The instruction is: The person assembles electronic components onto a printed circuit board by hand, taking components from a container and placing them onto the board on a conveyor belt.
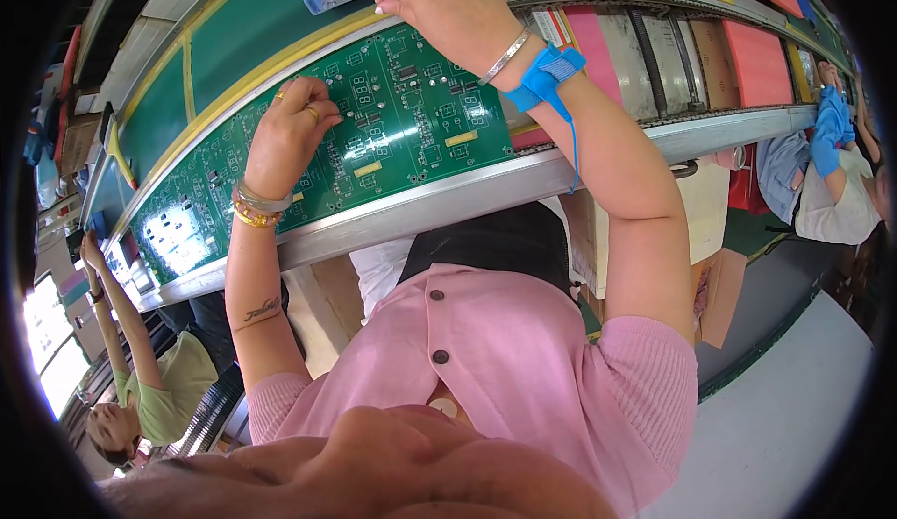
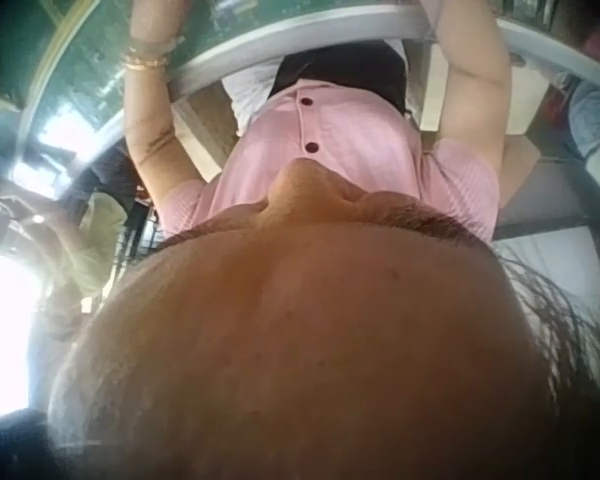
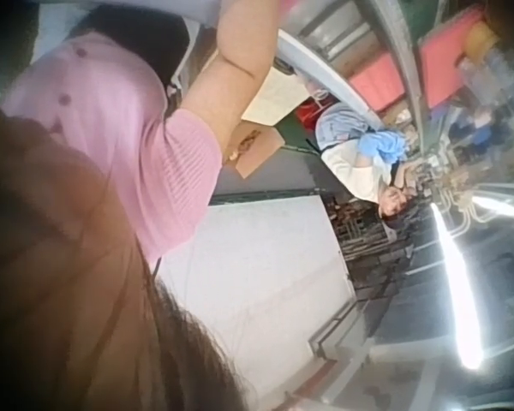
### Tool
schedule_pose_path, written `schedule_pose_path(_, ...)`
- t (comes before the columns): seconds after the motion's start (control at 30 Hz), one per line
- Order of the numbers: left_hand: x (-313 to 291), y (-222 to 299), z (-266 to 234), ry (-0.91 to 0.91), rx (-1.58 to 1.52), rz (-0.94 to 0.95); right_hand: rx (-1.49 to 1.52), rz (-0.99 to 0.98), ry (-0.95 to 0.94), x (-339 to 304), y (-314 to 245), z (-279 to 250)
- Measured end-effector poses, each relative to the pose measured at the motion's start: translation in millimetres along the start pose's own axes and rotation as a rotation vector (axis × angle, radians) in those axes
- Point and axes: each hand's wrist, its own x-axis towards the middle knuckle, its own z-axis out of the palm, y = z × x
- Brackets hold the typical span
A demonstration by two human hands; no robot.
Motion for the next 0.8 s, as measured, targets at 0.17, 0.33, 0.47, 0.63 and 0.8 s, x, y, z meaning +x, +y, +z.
schedule_pose_path(0.17,-7,2,-6,-0.015,0.028,0.007,0.097,0.042,0.022,2,-11,-1)
schedule_pose_path(0.33,-55,-5,-32,0.106,0.458,-0.392,0.053,0.040,0.050,-17,14,0)
schedule_pose_path(0.47,-150,-23,-38,-0.037,0.693,-0.781,0.317,0.214,-0.004,-30,15,-4)
schedule_pose_path(0.63,-153,-13,-28,-0.098,0.552,-0.677,0.466,0.269,-0.084,-35,3,-15)
schedule_pose_path(0.8,-111,13,-20,-0.099,0.437,-0.460,0.571,0.410,-0.152,-50,0,-25)
